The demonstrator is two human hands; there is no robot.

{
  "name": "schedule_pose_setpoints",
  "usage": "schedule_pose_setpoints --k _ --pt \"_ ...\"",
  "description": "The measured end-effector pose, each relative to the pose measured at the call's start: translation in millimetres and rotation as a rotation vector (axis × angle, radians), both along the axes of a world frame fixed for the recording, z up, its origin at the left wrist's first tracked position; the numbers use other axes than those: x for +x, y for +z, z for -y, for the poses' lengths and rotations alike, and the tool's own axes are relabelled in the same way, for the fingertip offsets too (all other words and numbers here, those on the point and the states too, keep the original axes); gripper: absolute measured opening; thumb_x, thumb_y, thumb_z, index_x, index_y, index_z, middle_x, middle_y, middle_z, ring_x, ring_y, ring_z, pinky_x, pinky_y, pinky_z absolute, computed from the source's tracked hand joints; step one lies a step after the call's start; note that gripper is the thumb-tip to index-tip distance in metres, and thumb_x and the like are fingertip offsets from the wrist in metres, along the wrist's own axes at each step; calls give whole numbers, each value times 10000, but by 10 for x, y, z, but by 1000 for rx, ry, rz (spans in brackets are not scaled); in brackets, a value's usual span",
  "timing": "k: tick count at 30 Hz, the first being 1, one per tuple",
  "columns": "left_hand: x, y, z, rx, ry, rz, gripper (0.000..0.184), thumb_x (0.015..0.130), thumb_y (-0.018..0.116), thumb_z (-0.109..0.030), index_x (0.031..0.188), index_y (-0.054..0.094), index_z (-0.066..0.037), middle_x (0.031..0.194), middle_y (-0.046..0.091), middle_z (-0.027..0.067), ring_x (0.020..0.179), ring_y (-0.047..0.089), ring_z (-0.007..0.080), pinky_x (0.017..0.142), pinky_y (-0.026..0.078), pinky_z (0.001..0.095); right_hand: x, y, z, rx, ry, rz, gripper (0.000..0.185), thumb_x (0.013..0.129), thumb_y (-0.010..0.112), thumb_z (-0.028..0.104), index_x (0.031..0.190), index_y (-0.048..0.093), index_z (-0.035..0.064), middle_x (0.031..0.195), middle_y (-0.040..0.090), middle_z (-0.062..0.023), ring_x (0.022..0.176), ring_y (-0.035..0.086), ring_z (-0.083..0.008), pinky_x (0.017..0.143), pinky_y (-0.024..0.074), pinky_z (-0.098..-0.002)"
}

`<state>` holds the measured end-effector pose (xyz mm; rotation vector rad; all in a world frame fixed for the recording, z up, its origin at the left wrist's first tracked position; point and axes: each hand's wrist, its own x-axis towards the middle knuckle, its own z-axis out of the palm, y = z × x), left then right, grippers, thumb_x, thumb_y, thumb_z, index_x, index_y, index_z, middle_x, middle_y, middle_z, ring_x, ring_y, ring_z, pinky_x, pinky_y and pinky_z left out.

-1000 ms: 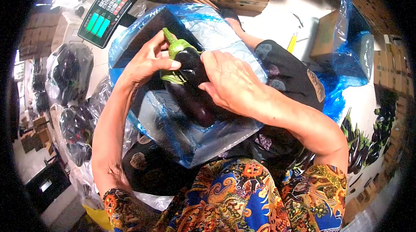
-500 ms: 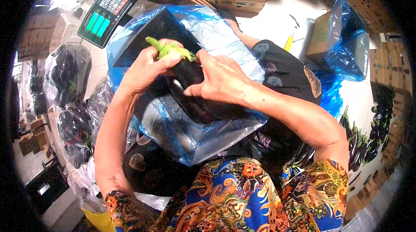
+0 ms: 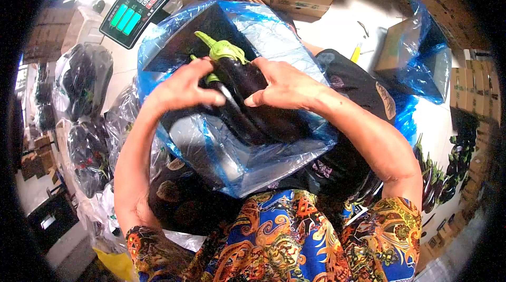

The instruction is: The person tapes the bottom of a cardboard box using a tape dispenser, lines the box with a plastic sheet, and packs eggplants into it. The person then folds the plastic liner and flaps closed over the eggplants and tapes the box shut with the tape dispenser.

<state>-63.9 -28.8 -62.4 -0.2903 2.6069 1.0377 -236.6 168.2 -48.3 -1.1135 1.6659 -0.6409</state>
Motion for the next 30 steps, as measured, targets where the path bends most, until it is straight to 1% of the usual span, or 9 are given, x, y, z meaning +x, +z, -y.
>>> schedule_pose_setpoints --k 2,5,8,12,15,19,20,24,30 --pt "186 14 -222 -269 -128 -135 629 690 780 -159 1262 532 -77 1227 535 149 1164 507 356 1011 388 465 30 -44 -8 -34 -27 0 721 743 765 318 1282 467 -56 1090 642 -284 1048 629 -372 918 477 -417" --pt "265 147 -312 -483 -209 -64 454 776 618 -4 1212 530 -95 1188 525 135 1099 535 334 937 420 449 66 -25 5 -13 -69 -79 731 752 755 361 1259 468 -81 1081 637 -298 1034 628 -390 910 477 -430" --pt "403 64 -255 -493 -186 -149 435 783 549 57 1192 533 -92 1231 516 139 1110 535 338 932 436 417 125 45 102 31 -78 -261 722 774 732 450 1144 472 -112 989 630 -335 970 625 -454 858 486 -487" --pt "397 -4 -207 -357 -164 -349 558 736 577 93 1259 506 -89 1302 497 142 1153 523 347 965 430 416 249 -16 143 -102 70 -584 676 787 727 426 1074 432 -110 909 628 -321 900 636 -459 757 514 -511" --pt "346 -7 -234 -323 -134 -387 621 712 596 108 1292 489 -86 1290 501 145 1147 525 348 950 433 418 292 -16 186 -117 87 -723 684 779 739 421 1088 430 -105 930 630 -306 898 640 -450 751 524 -506" --pt "356 56 -250 -439 -218 -248 434 780 547 20 1197 526 -100 1220 519 149 1115 536 326 911 432 407 342 84 197 -21 124 -764 737 786 734 444 1148 407 -108 946 630 -297 902 641 -447 759 526 -506" --pt "381 51 -272 -457 -213 -300 318 817 512 -37 1126 540 -105 1200 523 148 1093 543 322 896 434 406 310 8 150 -90 140 -743 751 794 724 458 1164 399 -109 954 630 -296 915 636 -452 768 523 -511" --pt "429 189 -222 -421 -316 -444 215 840 519 -95 1052 547 -100 1181 536 154 1081 546 334 897 446 406 383 -2 146 -47 191 -830 821 769 755 445 1261 371 -88 1007 605 -275 961 617 -434 753 528 -501" --pt "340 25 -132 -345 -238 -390 236 823 521 -32 1052 543 -85 1122 546 144 1044 556 342 910 456 400 467 -377 188 -138 171 -993 1016 711 802 446 1393 292 -109 1025 600 -228 979 610 -363 737 546 -432"
